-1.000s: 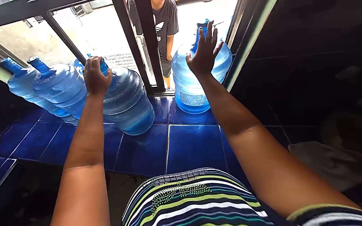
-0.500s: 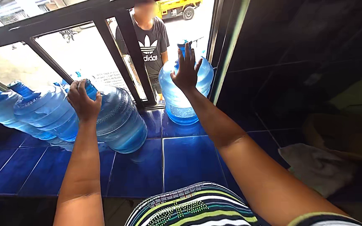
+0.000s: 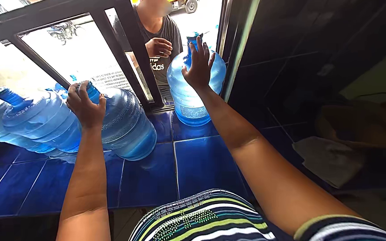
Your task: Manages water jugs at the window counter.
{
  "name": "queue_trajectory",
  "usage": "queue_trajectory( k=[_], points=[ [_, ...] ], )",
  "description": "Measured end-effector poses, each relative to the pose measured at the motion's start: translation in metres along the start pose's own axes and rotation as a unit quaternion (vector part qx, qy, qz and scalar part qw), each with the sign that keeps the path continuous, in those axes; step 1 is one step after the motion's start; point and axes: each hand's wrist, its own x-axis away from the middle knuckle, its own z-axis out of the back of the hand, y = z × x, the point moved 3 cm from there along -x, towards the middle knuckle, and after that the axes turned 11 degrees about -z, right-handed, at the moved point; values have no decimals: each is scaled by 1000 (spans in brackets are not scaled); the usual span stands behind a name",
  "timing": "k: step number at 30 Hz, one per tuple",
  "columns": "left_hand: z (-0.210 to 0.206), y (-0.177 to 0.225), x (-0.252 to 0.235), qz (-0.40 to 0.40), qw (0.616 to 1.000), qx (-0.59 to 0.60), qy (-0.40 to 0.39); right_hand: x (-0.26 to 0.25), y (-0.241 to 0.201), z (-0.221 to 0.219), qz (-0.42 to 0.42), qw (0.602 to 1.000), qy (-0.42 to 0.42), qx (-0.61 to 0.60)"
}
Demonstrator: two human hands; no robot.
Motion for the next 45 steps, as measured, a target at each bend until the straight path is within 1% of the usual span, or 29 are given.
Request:
queue_trajectory(
  k=[3,6,8,9,11,13,14,15,16,17,18,20,22,24,25,28,30,31,33,34,38,45],
  points=[
    [0,1,-1,1,1000,4,0,1,3,2,5,999,36,-20],
    [0,1,-1,1,1000,0,-1,1,3,6,4,998,41,-38],
    [0,1,-1,4,1000,9,-1,4,2,8,32,997,39,-61],
    [0,1,-1,5,1000,13,-4,12,0,11,66,994,28,-78],
    [1,1,-2,6,1000,20,-7,46,-3,21,149,982,-28,-114],
    [0,0,-1,4,1000,24,-10,109,8,29,216,961,-94,-144],
    [-1,-2,-1,1,1000,25,-13,145,23,30,223,955,-122,-153],
    [-2,-4,0,-2,1000,22,-16,177,46,31,203,955,-152,-153],
    [-2,-5,1,-5,1000,20,-15,205,74,34,157,961,-180,-142],
    [-2,-5,2,-7,1000,18,-14,227,106,39,88,968,-200,-127],
    [-2,-5,3,-8,1000,17,-15,243,140,48,8,973,-204,-104],
    [-2,-4,3,-9,1000,22,-13,262,204,80,-147,971,-186,-33],
    [-1,-2,2,-10,1000,24,-13,271,257,123,-271,942,-189,53],
    [0,0,2,-8,1000,25,-15,278,295,164,-350,905,-203,130],
    [2,1,1,-6,999,26,-19,281,309,182,-370,892,-202,163],
    [3,2,2,-1,999,27,-19,286,340,225,-403,872,-164,223],
    [4,3,3,-1,1000,26,-15,289,361,243,-431,855,-144,251],
    [3,3,3,-1,1000,27,-14,293,372,249,-449,840,-148,267],
    [3,3,3,1,1000,26,-15,307,391,256,-489,801,-196,286],
    [3,2,2,2,1000,25,-16,314,397,257,-497,787,-223,288],
    [3,2,2,0,1000,23,-15,314,394,252,-516,771,-234,291],
    [2,2,3,0,1000,17,-8,310,396,249,-524,756,-240,311]
  ],
)
